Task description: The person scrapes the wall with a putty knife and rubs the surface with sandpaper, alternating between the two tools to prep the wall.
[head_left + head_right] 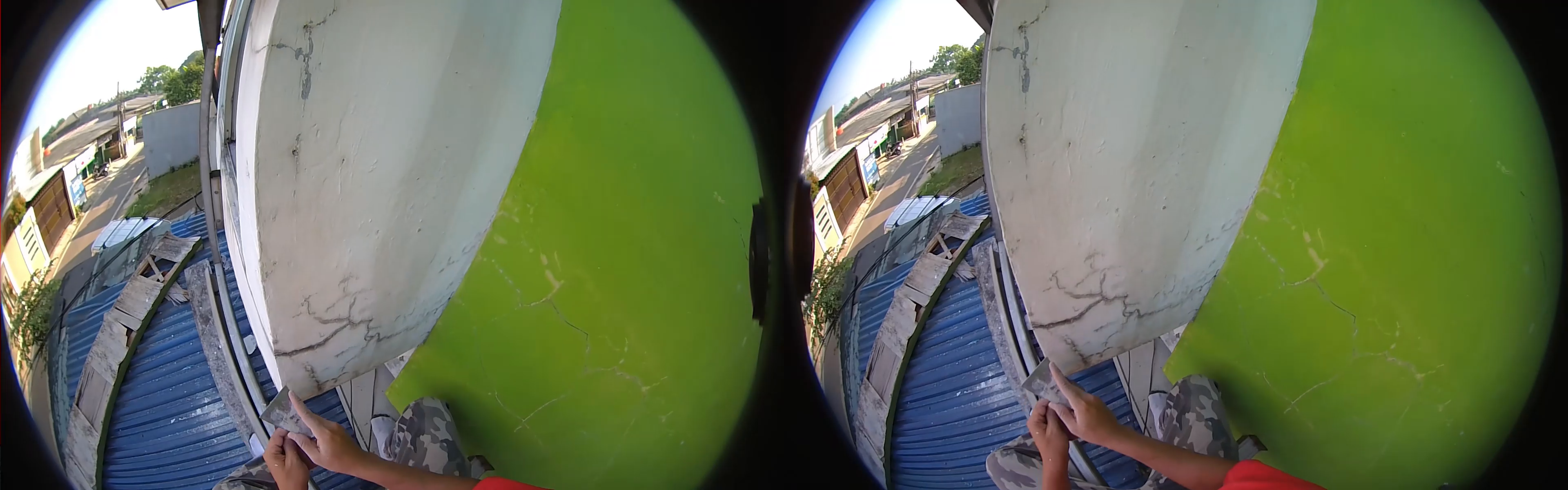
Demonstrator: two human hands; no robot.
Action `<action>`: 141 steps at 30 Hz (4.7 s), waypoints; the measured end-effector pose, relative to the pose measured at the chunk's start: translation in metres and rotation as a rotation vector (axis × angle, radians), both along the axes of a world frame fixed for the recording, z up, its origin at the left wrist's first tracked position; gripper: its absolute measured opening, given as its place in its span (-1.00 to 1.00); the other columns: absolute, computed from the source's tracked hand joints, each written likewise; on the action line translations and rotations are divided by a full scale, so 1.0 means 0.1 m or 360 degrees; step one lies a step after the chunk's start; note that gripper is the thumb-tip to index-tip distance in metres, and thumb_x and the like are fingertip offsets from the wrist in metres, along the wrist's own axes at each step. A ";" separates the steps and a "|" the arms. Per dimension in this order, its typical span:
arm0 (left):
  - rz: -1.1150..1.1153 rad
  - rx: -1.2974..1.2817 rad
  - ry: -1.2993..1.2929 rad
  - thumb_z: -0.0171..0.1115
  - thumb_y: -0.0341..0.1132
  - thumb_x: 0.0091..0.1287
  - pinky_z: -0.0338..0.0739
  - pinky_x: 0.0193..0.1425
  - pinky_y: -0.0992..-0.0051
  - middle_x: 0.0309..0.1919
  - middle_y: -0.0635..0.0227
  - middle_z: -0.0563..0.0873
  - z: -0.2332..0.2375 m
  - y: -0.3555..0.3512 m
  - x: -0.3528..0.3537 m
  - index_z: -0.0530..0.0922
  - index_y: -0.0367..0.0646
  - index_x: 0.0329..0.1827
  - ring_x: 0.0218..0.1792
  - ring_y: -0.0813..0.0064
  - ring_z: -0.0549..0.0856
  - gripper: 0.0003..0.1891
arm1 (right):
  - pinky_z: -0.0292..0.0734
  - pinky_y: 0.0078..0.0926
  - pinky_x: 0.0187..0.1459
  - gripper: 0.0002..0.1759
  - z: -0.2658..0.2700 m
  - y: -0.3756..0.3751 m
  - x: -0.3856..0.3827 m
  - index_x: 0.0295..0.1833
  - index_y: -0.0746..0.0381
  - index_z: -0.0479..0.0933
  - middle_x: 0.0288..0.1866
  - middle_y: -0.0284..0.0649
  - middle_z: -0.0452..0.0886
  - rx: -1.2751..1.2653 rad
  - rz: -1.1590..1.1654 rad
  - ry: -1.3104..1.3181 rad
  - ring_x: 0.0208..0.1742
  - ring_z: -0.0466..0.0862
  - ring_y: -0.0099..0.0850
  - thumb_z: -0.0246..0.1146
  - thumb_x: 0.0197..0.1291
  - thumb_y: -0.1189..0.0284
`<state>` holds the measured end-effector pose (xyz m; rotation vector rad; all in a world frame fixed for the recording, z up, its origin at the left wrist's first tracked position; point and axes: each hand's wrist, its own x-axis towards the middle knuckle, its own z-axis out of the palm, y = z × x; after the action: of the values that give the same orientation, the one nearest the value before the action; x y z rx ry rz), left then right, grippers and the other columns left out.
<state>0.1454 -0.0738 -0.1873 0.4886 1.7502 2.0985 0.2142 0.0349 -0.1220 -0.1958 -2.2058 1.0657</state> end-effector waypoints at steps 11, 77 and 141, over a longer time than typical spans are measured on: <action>-0.0242 0.0545 -0.1008 0.01 -0.08 0.69 0.62 0.10 0.35 -0.04 0.19 0.76 -0.29 0.29 0.13 0.64 -0.36 0.13 -0.04 0.35 0.73 -0.56 | 0.62 -0.03 0.01 -0.29 -0.25 0.05 0.20 0.63 0.30 0.26 -0.03 0.10 0.62 0.0391 -0.0119 -0.0523 -0.04 0.68 0.11 0.22 0.44 0.33; 0.0403 0.0730 0.0941 -0.10 -0.12 0.70 0.46 0.44 0.25 0.33 -0.07 0.62 1.78 0.42 -0.07 0.46 -0.45 0.50 0.30 0.17 0.63 -0.44 | 0.63 -0.18 -0.03 -0.40 1.99 1.91 0.97 0.64 0.28 0.29 0.01 0.14 0.69 0.0987 -0.1318 0.0456 -0.08 0.72 0.09 0.07 0.51 0.56; 0.0420 0.0098 0.1256 0.41 -0.42 0.43 0.50 0.36 0.34 0.20 -0.06 0.74 2.11 0.98 -0.61 0.60 -0.39 0.35 0.24 0.21 0.71 -0.55 | 0.53 -0.28 -0.40 -0.49 5.73 3.16 0.93 0.51 0.13 0.52 -0.46 -0.15 0.63 0.0765 -0.1552 0.0222 -0.58 0.50 -0.39 0.05 0.59 0.21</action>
<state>0.0845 0.0239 0.0239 1.3067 2.2529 2.3191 0.3076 0.3509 0.4511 -0.8343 -1.7950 0.0120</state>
